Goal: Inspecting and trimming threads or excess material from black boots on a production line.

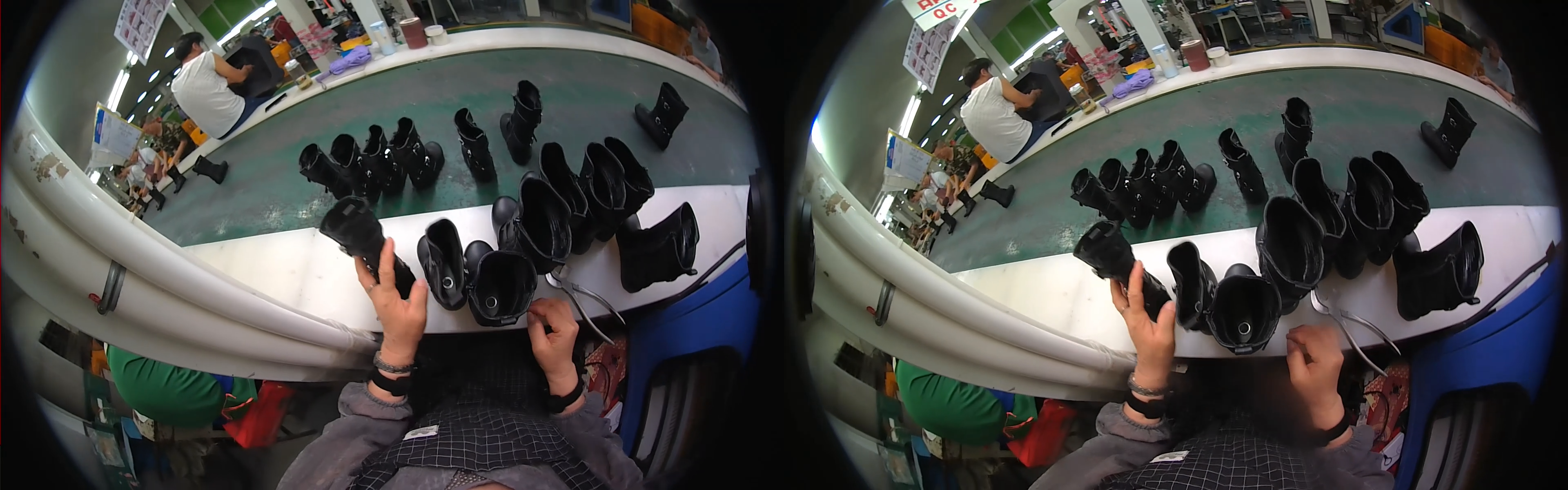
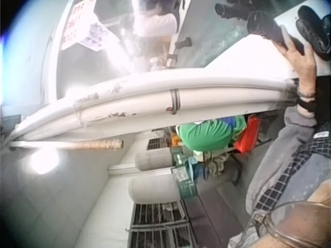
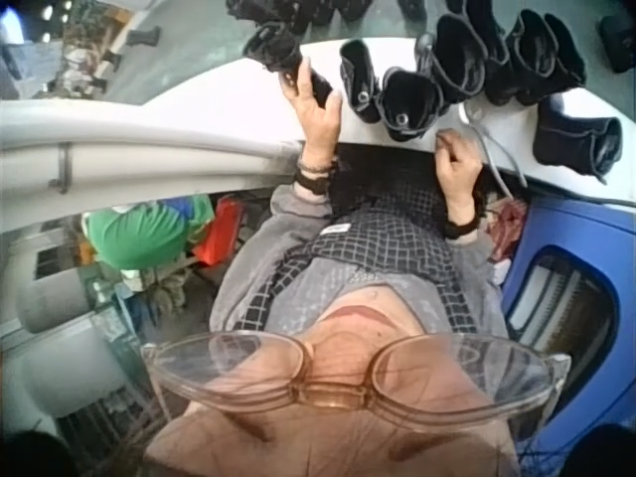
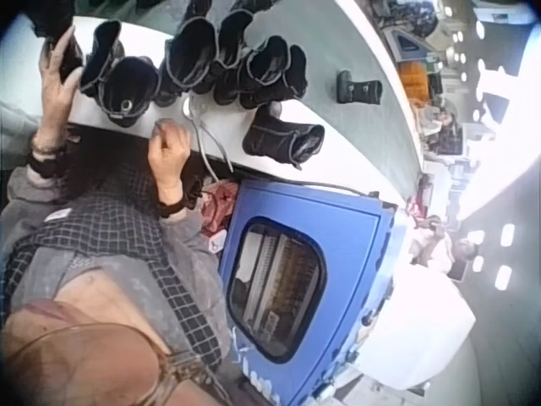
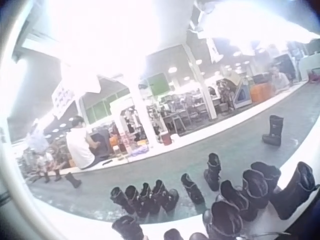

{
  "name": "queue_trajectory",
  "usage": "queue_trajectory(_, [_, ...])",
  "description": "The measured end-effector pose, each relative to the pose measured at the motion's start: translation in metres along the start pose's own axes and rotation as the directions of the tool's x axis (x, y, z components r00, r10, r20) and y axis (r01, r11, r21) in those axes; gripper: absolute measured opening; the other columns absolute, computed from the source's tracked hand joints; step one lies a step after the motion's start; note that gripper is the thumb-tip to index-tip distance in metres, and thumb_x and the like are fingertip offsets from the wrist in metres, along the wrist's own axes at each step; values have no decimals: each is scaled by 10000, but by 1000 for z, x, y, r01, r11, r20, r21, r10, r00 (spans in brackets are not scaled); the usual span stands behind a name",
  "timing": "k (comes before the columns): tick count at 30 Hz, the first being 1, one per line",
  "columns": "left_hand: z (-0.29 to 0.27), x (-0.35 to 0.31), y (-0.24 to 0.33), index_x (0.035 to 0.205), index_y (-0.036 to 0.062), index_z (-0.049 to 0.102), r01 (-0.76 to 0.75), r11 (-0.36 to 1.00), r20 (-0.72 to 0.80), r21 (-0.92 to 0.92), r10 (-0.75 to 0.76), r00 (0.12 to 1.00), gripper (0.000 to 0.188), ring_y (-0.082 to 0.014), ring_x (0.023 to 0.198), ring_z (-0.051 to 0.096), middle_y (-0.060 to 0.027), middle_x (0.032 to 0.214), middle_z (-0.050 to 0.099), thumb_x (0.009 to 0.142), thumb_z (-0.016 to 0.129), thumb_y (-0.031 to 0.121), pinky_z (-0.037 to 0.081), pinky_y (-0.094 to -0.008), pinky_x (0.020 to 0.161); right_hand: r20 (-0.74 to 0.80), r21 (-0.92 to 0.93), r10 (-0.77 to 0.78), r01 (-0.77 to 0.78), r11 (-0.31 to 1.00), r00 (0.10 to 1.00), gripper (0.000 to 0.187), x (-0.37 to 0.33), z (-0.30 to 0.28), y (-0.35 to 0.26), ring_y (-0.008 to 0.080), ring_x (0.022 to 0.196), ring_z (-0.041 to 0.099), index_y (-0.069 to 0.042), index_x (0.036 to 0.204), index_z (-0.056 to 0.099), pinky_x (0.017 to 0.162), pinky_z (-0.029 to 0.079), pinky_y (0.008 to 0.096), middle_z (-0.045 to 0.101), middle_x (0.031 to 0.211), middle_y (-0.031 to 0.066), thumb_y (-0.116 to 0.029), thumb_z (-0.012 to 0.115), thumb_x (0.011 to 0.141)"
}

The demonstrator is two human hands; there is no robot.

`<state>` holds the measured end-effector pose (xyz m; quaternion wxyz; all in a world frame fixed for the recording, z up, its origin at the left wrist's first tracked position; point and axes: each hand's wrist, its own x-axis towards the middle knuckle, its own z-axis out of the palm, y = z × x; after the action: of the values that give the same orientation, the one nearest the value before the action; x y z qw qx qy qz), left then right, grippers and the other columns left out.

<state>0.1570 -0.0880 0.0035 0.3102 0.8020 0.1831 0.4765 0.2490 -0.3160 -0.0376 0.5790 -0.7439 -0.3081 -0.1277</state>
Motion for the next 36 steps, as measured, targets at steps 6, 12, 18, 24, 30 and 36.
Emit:
queue_trajectory(6, [-19,69,-15,1368,166,418,301,897,-213,322,-241,947,679,-439,1076,565,-276,1253,488,744,685,174,469,-462,906,-44,-99,5,-10,995,999,83,15,12,24,321,764,608,-15,795,658,704,464,386,656,800,135,-41,635,720])
queue_trajectory(12, [-32,150,-62,1069,152,622,469,754,-287,460,-374,882,350,-338,888,661,-154,962,685,720,603,123,499,-405,800,-75,-73,115,-120,990,991,83,22,13,37,355,741,608,-26,761,660,679,465,407,639,759,150,-83,640,704])
queue_trajectory(18, [-20,197,-102,909,156,740,576,651,-431,495,-391,813,233,-336,880,660,-157,977,677,738,586,118,515,-399,777,-80,-159,33,-46,986,996,75,24,9,39,388,685,561,18,761,596,603,406,424,577,711,188,-35,618,713])
queue_trajectory(24, [-27,230,-206,1169,125,686,464,781,-665,419,-83,742,406,-416,1109,562,-244,1328,418,790,586,17,471,-456,934,-51,-103,11,-17,995,999,99,28,6,40,387,662,527,15,734,584,580,386,443,546,697,182,-79,594,703])
queue_trajectory(30, [-28,209,-315,1444,276,433,665,573,-348,479,-572,743,741,-509,1321,312,-394,1442,232,751,631,103,304,-444,1105,-140,-55,11,-19,998,990,269,15,10,56,401,693,583,27,835,646,631,451,432,608,780,185,-216,650,718])
queue_trajectory(36, [10,211,-305,1514,202,250,792,502,-281,348,-750,599,904,-463,1175,535,-360,1254,506,725,692,196,447,-440,978,-166,50,170,-164,985,971,406,-14,5,70,340,1036,611,66,1107,604,890,455,395,639,1104,219,-154,713,784])
